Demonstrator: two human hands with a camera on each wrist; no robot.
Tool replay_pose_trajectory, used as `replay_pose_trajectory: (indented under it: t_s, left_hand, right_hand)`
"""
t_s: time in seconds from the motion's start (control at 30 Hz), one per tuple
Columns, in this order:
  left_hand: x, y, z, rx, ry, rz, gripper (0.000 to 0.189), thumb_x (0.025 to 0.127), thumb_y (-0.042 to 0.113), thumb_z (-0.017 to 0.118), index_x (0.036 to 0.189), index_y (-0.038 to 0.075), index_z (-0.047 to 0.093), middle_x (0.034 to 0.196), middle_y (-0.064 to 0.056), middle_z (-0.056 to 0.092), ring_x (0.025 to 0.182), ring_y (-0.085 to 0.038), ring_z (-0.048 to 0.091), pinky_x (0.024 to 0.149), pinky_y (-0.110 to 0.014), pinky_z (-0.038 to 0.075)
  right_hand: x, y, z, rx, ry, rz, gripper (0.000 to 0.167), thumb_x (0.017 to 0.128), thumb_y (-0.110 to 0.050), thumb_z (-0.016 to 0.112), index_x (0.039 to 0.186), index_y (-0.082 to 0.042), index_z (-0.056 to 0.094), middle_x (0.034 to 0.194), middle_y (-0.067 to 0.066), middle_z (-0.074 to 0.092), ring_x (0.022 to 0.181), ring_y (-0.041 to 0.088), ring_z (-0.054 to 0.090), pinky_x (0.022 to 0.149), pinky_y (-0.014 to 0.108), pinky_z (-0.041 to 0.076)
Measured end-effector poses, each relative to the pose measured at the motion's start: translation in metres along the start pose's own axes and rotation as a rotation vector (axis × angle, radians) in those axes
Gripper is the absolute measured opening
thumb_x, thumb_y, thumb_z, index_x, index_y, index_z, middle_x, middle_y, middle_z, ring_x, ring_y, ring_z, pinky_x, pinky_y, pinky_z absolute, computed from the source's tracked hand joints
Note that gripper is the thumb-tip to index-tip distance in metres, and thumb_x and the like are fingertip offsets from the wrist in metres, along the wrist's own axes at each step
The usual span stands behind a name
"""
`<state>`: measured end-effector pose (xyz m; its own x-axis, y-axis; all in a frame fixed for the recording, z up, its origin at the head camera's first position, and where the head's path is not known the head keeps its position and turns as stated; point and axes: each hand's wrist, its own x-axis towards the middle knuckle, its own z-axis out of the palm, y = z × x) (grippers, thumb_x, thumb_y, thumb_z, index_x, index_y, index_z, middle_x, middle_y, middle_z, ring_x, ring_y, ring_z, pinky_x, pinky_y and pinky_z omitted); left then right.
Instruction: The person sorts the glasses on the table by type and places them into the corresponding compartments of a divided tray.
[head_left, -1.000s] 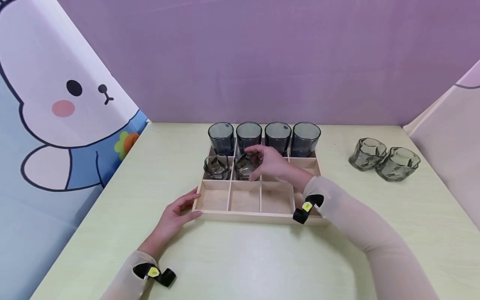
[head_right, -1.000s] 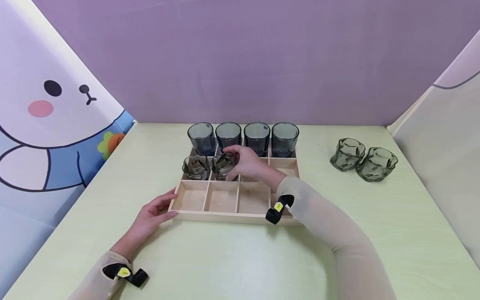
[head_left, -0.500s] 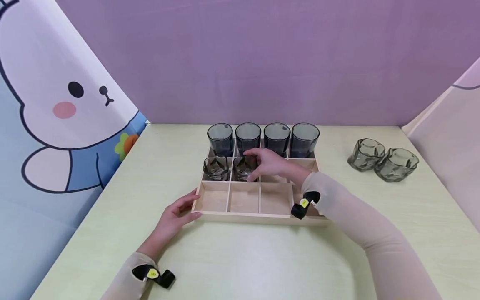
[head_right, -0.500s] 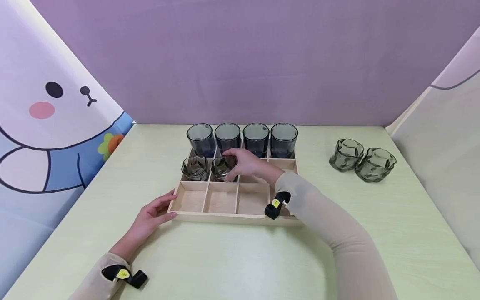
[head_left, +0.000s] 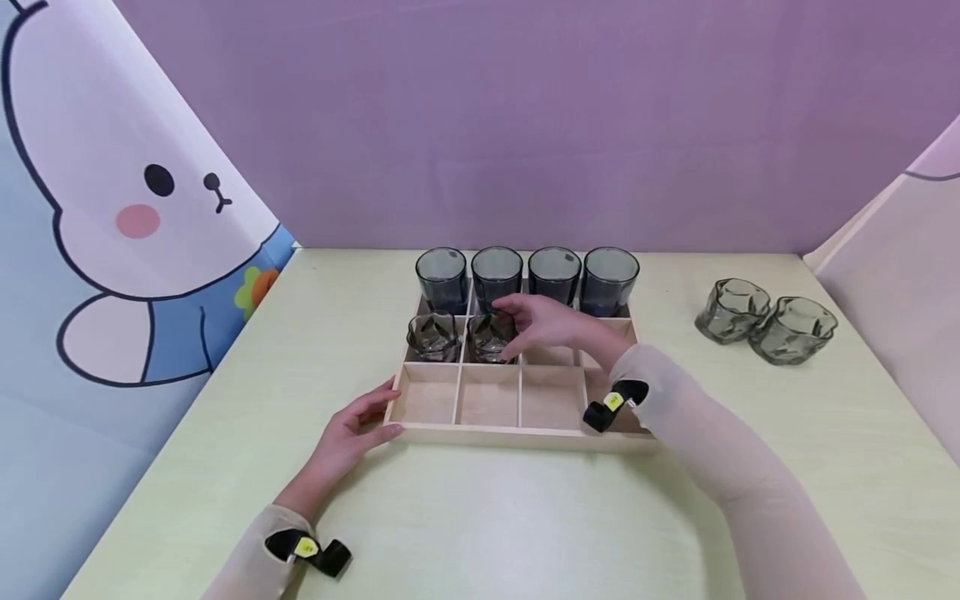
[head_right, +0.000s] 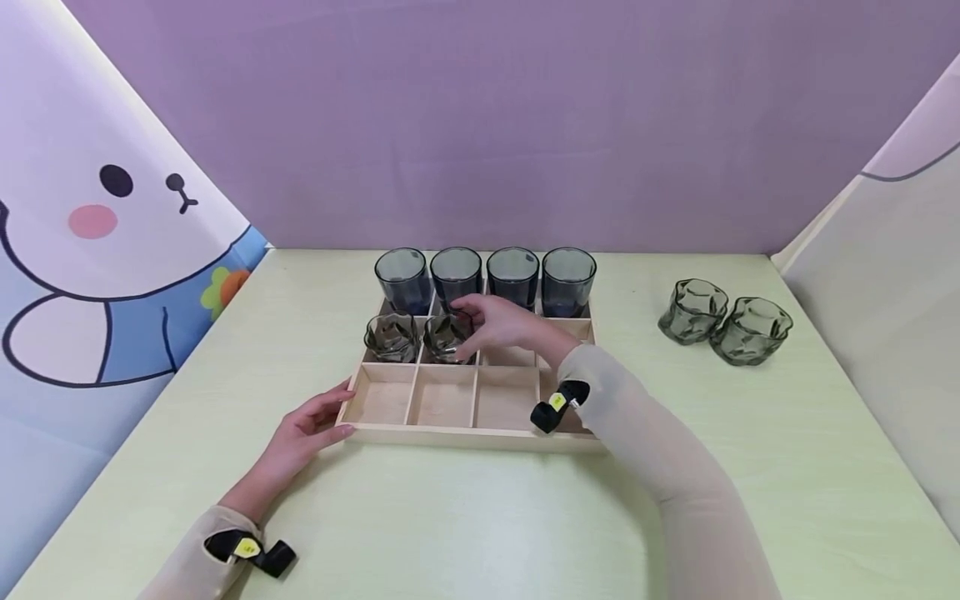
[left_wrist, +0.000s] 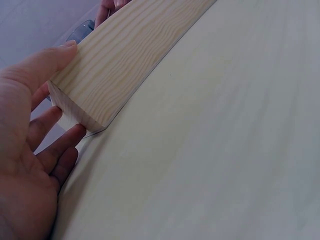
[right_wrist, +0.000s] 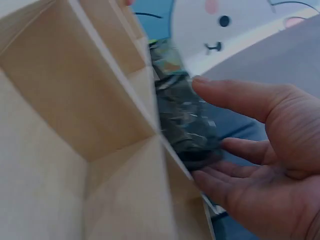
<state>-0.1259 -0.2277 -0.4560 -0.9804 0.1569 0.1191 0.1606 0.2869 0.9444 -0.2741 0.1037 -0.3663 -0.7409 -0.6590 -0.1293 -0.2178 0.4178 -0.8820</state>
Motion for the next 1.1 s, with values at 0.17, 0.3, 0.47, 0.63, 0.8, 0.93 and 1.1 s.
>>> replay_pose_trajectory:
  t_s: [0.17, 0.3, 0.47, 0.63, 0.8, 0.93, 1.1]
  left_hand:
    - [-0.001, 0.003, 0.0, 0.011, 0.0, -0.015, 0.049, 0.084, -0.004, 0.074, 0.131, -0.006, 0.058, 0.152, -0.017, 0.042, 0.117, -0.014, 0.058, 0.095, -0.019, 0.045]
    - [-0.002, 0.004, 0.0, 0.026, -0.002, -0.015, 0.049, 0.085, -0.002, 0.074, 0.131, -0.005, 0.059, 0.152, -0.017, 0.042, 0.122, -0.029, 0.055, 0.096, -0.02, 0.044]
    - [-0.001, 0.003, 0.001, 0.03, 0.005, -0.011, 0.049, 0.084, -0.003, 0.074, 0.131, -0.005, 0.059, 0.151, -0.017, 0.043, 0.12, -0.026, 0.056, 0.095, -0.02, 0.045]
    - [-0.002, 0.002, 0.001, 0.031, 0.007, -0.012, 0.049, 0.084, -0.003, 0.074, 0.131, -0.005, 0.059, 0.151, -0.018, 0.043, 0.117, -0.016, 0.058, 0.095, -0.02, 0.045]
    - [-0.003, 0.001, 0.002, 0.032, 0.005, -0.001, 0.049, 0.085, -0.002, 0.074, 0.131, -0.005, 0.059, 0.152, -0.018, 0.043, 0.119, -0.028, 0.057, 0.094, -0.02, 0.045]
    - [-0.003, 0.001, 0.002, 0.032, -0.001, 0.007, 0.049, 0.085, -0.003, 0.074, 0.132, -0.005, 0.058, 0.152, -0.017, 0.042, 0.119, -0.031, 0.057, 0.094, -0.021, 0.046]
    - [-0.003, 0.001, 0.002, 0.03, 0.002, 0.004, 0.048, 0.086, -0.002, 0.074, 0.131, -0.005, 0.059, 0.152, -0.017, 0.042, 0.118, -0.025, 0.058, 0.094, -0.02, 0.046]
  right_hand:
    - [-0.019, -0.003, -0.012, 0.035, 0.006, -0.028, 0.083, 0.081, -0.004, 0.08, 0.15, 0.002, 0.034, 0.145, 0.027, 0.044, 0.132, 0.041, 0.045, 0.11, 0.047, 0.036]
    - [-0.036, -0.001, -0.02, 0.068, 0.009, -0.068, 0.079, 0.084, 0.001, 0.074, 0.15, 0.005, 0.032, 0.144, 0.029, 0.044, 0.132, 0.042, 0.045, 0.11, 0.049, 0.035]
    - [-0.054, 0.003, -0.029, 0.101, 0.027, -0.086, 0.078, 0.084, 0.005, 0.073, 0.15, 0.007, 0.031, 0.145, 0.032, 0.043, 0.132, 0.043, 0.045, 0.11, 0.051, 0.035]
    - [-0.071, 0.007, -0.038, 0.117, 0.052, -0.094, 0.078, 0.083, 0.006, 0.074, 0.149, 0.007, 0.032, 0.144, 0.031, 0.044, 0.132, 0.041, 0.045, 0.109, 0.05, 0.037]
    - [-0.088, 0.013, -0.049, 0.119, 0.073, -0.097, 0.077, 0.083, 0.006, 0.074, 0.149, 0.007, 0.033, 0.144, 0.031, 0.044, 0.132, 0.041, 0.045, 0.109, 0.05, 0.037]
    - [-0.103, 0.018, -0.056, 0.127, 0.087, -0.108, 0.078, 0.083, 0.005, 0.075, 0.148, 0.009, 0.033, 0.143, 0.033, 0.045, 0.131, 0.043, 0.044, 0.108, 0.046, 0.039]
    - [-0.121, 0.029, -0.069, 0.102, 0.124, -0.149, 0.073, 0.085, 0.004, 0.073, 0.146, 0.01, 0.034, 0.14, 0.034, 0.046, 0.128, 0.036, 0.049, 0.103, 0.034, 0.045]
